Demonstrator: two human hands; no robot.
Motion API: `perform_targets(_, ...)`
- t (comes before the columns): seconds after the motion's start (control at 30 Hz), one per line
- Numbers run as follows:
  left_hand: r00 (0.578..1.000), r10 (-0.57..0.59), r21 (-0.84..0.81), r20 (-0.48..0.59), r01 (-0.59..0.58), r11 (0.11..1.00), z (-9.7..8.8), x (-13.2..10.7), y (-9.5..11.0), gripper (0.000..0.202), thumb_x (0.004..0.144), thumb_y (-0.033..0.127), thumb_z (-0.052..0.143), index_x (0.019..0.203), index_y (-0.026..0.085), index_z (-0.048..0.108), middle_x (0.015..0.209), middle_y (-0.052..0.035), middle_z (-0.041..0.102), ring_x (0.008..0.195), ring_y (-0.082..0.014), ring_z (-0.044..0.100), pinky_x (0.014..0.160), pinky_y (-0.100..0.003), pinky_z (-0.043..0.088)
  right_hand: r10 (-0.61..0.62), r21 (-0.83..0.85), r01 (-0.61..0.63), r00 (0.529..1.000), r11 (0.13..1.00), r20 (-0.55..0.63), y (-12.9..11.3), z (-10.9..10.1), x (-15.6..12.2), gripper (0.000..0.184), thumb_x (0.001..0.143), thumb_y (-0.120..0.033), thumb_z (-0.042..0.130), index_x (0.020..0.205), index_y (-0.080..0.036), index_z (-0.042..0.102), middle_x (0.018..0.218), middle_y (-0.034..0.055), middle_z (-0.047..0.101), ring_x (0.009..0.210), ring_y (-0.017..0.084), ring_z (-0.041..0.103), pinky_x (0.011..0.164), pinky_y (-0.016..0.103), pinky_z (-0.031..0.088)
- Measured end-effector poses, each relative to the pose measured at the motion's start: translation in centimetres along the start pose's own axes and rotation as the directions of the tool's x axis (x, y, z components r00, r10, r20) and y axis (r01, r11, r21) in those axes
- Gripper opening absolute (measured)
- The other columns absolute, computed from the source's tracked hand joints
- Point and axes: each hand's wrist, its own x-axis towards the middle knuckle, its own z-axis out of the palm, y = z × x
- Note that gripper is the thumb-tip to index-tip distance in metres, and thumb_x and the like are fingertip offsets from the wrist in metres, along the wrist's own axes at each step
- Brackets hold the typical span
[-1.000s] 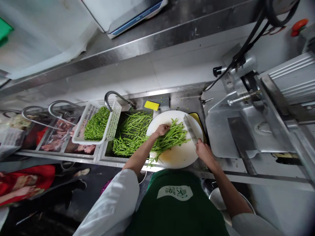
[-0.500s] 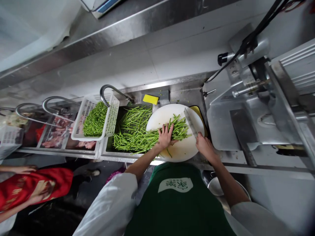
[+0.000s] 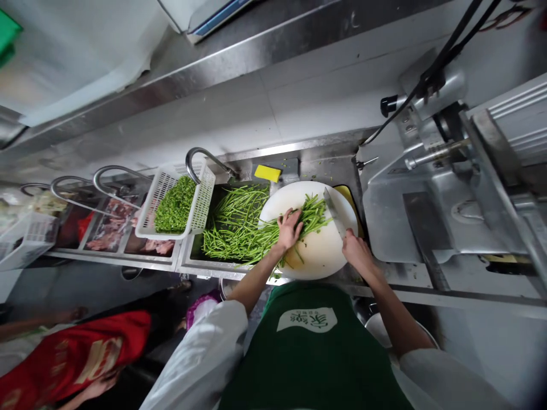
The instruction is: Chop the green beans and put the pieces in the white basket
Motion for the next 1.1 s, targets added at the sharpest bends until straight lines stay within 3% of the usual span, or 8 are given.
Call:
perform_targets(0.17,0.985,-0.140,-0.226,-0.104,0.114,0.967,-1.3,1.8,1.5,0.043,0.101,0.017,0.042,0.139,0.017,0.064,0.139,-0.0120,0.068,0.134,-0.0245,0.058,0.119,-0.047,0.041,-0.004,0.032,0.003,1.000,0.999,0.010,0.6,0.1,0.3,0.033,0.105,-0.020,0.035,0.131,-0.010,0.053,0.107,0.0214,0.073,0.099,0.028,0.072,0.078,0.031,0.045)
perform_targets(0.3,0.981,-0.038,-0.317,-0.188,-0.024,0.948,-2.7,2.9,2.7,0.046,0.107,0.028,0.034,0.145,0.018,0.058,0.142,-0.0117,0.065,0.130,-0.0225,0.063,0.115,-0.042,0.049,-0.006,0.048,0.006,1.000,0.999,0.002,1.0,0.5,0.6,0.034,0.105,-0.023,0.035,0.132,-0.011,0.053,0.106,0.0205,0.073,0.098,0.028,0.071,0.079,0.032,0.044)
perform_targets(0.43,0.972,0.229,-0.198,0.046,-0.216,0.956,-2.6,2.7,2.4,0.042,0.105,0.025,0.039,0.139,0.020,0.063,0.144,-0.0101,0.064,0.137,-0.0220,0.056,0.120,-0.045,0.043,0.002,0.043,-0.002,1.000,0.999,-0.005,1.2,0.7,0.8,0.033,0.106,-0.026,0.035,0.129,-0.011,0.053,0.104,0.0192,0.073,0.096,0.028,0.072,0.074,0.031,0.042)
perform_targets(0.53,0.944,0.272,-0.107,0.187,-0.256,0.961,-2.2,2.0,1.7,0.034,0.100,0.030,0.053,0.128,0.021,0.071,0.144,-0.0098,0.064,0.142,-0.0259,0.050,0.121,-0.050,0.040,0.008,0.043,-0.008,1.000,0.999,0.005,1.2,0.6,0.7,0.032,0.106,-0.025,0.036,0.129,-0.011,0.053,0.103,0.0192,0.073,0.096,0.027,0.072,0.072,0.030,0.042)
perform_targets(0.63,0.984,0.179,-0.058,0.016,-0.177,0.982,-2.7,1.9,0.8,0.033,0.103,0.037,0.050,0.122,0.021,0.073,0.141,-0.0105,0.066,0.141,-0.0257,0.049,0.121,-0.048,0.038,0.000,0.043,0.000,1.000,0.999,0.004,1.2,0.4,0.7,0.032,0.107,-0.025,0.035,0.129,-0.012,0.052,0.103,0.0186,0.073,0.096,0.027,0.072,0.073,0.030,0.042)
perform_targets(0.7,0.994,-0.011,-0.044,-0.112,0.006,0.999,-3.1,2.7,0.1,0.040,0.103,0.044,0.051,0.125,0.017,0.070,0.138,-0.0139,0.066,0.137,-0.0267,0.053,0.119,-0.044,0.039,-0.004,0.039,0.004,1.000,0.999,0.004,1.1,0.3,0.7,0.032,0.107,-0.025,0.035,0.130,-0.012,0.052,0.104,0.0187,0.073,0.097,0.028,0.072,0.074,0.031,0.042)
perform_targets(0.8,0.967,-0.251,-0.052,-0.039,0.249,0.967,-2.7,4.4,-0.7,0.053,0.099,0.056,0.056,0.128,0.013,0.068,0.133,-0.0167,0.069,0.129,-0.0285,0.059,0.112,-0.039,0.045,0.002,0.030,-0.002,1.000,1.000,0.012,0.9,0.3,0.6,0.032,0.106,-0.024,0.035,0.130,-0.011,0.052,0.105,0.0197,0.073,0.099,0.029,0.072,0.077,0.032,0.044)
perform_targets(1.1,0.941,-0.338,-0.119,0.029,0.339,0.933,-0.1,7.9,0.4,0.022,0.097,0.025,0.061,0.107,0.018,0.079,0.118,-0.0096,0.076,0.109,-0.0243,0.067,0.101,-0.036,0.051,0.028,0.005,-0.028,0.999,1.000,0.024,0.5,0.0,0.6,0.032,0.106,-0.024,0.035,0.130,-0.011,0.053,0.106,0.0199,0.073,0.100,0.029,0.071,0.081,0.033,0.045)
